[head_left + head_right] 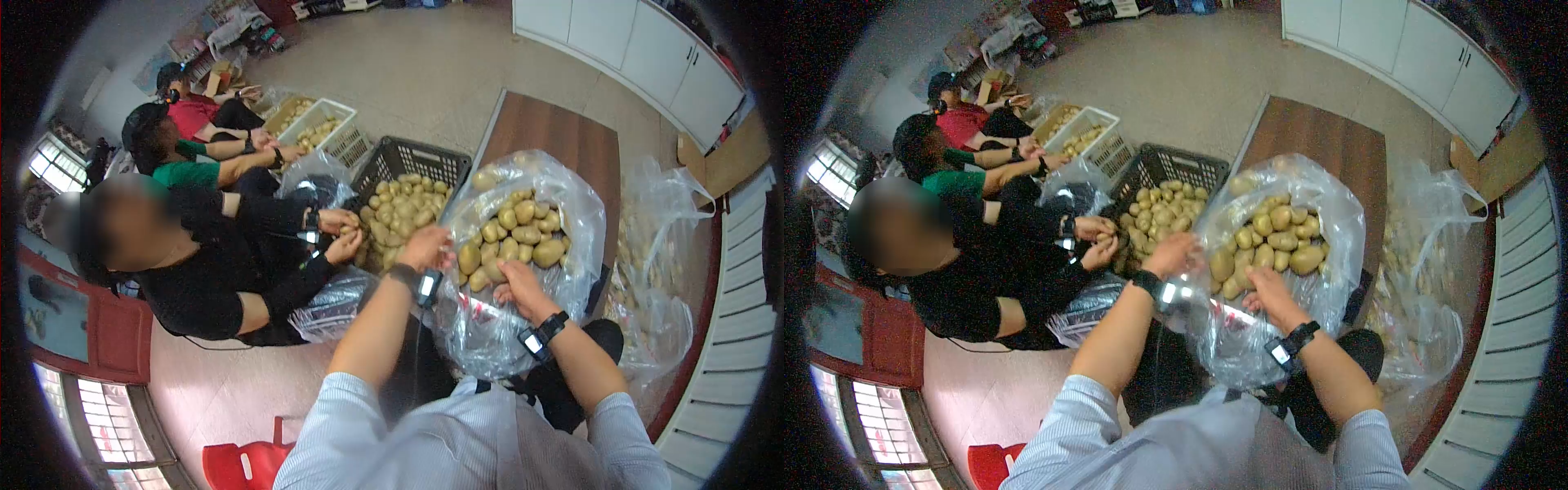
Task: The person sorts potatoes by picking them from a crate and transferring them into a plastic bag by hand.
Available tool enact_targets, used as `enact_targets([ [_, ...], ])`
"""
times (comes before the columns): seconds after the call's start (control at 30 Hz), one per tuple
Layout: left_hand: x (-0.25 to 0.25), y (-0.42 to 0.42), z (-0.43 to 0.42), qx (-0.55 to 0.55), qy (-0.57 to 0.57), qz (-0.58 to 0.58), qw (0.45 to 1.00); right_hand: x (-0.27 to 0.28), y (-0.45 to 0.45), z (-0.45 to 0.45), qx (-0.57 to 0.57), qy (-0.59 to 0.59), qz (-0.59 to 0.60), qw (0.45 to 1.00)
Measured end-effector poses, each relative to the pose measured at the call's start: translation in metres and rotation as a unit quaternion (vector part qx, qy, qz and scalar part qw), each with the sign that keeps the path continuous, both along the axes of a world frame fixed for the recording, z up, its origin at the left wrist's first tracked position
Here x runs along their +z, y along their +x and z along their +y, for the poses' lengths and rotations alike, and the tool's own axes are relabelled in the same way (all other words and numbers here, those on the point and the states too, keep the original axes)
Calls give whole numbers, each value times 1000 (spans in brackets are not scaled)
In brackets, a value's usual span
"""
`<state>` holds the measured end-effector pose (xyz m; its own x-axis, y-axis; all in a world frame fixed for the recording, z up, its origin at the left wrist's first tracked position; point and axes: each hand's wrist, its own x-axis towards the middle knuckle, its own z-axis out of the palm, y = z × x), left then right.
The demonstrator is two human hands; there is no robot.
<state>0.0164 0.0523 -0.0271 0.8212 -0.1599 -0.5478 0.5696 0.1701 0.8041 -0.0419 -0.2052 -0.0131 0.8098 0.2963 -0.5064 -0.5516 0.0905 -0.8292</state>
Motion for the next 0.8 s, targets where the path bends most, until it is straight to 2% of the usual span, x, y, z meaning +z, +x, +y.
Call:
enact_targets([
  [0.03, 1, -2, -4, -15, 14, 10, 1000, -1, 2, 5, 29, 16, 4, 999],
  [0.07, -7, -3, 0, -142, 129, -160, 968, -6, 4, 12, 35, 4, -23, 999],
  [0.13, 3, -4, -5, -186, 149, -142, 961, 15, 3, 25, 47, 19, -21, 998],
  [0.17, 31, -11, -19, -103, 50, 40, 993, 24, 4, 30, 59, 27, -17, 998],
  [0.23, 39, -14, -22, -115, 74, 37, 990, 27, 6, 35, 70, 27, -24, 997],
  [0.27, 34, -13, -22, -158, 64, -17, 985, 28, 6, 37, 79, 23, -25, 996],
  [0.3, 25, -12, -20, -231, 99, -146, 957, 26, 8, 38, 81, 25, -30, 996],
  [0.37, 7, -10, -16, -297, 180, -416, 841, 15, 11, 38, 93, -2, -74, 993],
  [0.4, 24, -13, -23, -249, 82, -206, 943, 12, 11, 36, 88, 0, -94, 992],
  [0.43, 33, -15, -28, -185, -23, 18, 982, 12, 11, 37, 90, 0, -97, 991],
  [0.67, 40, -19, -34, -196, -8, 34, 980, 6, 8, 32, 74, -12, -123, 990],
  [0.77, 33, -17, -30, -161, -6, 37, 986, -16, 10, 18, 36, -65, -152, 986],
  [0.8, 31, -16, -28, -136, -14, 38, 990, -16, 11, 10, 20, -167, -241, 956],
])
